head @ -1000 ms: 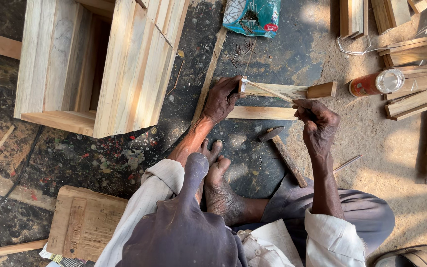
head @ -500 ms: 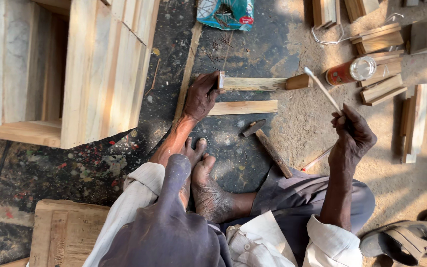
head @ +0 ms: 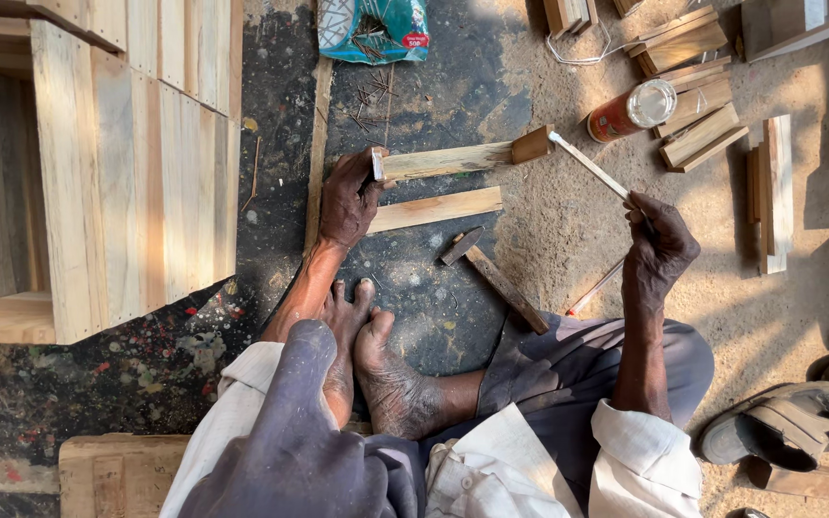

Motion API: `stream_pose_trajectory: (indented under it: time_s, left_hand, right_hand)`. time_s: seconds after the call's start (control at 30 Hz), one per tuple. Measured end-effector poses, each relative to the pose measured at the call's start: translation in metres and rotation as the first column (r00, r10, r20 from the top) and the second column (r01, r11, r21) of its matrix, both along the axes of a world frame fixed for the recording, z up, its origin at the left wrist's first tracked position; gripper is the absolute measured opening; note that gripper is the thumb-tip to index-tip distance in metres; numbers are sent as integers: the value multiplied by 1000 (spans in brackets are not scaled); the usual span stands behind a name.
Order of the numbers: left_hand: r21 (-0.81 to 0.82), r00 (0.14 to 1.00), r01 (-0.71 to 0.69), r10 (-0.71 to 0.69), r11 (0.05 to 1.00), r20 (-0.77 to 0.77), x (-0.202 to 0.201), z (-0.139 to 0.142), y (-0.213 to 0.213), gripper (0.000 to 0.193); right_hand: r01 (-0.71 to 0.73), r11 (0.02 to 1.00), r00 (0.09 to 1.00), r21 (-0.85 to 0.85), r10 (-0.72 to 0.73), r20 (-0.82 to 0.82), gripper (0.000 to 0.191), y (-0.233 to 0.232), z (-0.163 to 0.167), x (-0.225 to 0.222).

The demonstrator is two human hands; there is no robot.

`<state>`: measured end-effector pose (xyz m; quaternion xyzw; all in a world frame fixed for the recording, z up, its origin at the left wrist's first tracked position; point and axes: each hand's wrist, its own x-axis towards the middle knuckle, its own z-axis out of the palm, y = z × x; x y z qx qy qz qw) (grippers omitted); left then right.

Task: The person assembles small wooden boxes by applying glue to the edges of wooden planks, joining them together, and securing the joints with nails using a hammer. The person works on multiple small boxes, applying glue and nailing them in sequence.

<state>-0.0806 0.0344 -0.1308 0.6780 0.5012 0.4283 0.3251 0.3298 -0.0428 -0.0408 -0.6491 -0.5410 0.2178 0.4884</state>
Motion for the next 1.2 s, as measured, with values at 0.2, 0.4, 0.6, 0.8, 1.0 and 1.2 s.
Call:
stream_pose_trajectory:
  time_s: [0.2,0.4,0.6,0.8,1.0,1.2]
  left_hand:
    - [37,1000,12,-12,999,4,0,4,0,30]
    - [31,999,-2,3,1000,-45,-2,5,-1,32]
    - [24,999,4,-3,1000,-37,-1,6,-2,28]
    - [41,998,5,-2,999,-64,-1,8,-1,31]
    - [-17,1000,9,-9,1000,-10,-1,9,-2,30]
    - [46,996,-3,7,999,-89,-1,7,0,31]
  right_hand:
    - [-24,999,988,31,19,154,24,-1,10,-3]
    - [16,996,977,91,-35,209,26,-4,21,-4]
    - [-2,999,979,34,-5,206,28,14,16,-10]
    - [-66,997,980,42,57,193,27,5,19,-4]
    - [-20,1000,1000,-4,20,9,28,1,23,7]
    - [-14,999,988,-29,18,152,31,12,14,1]
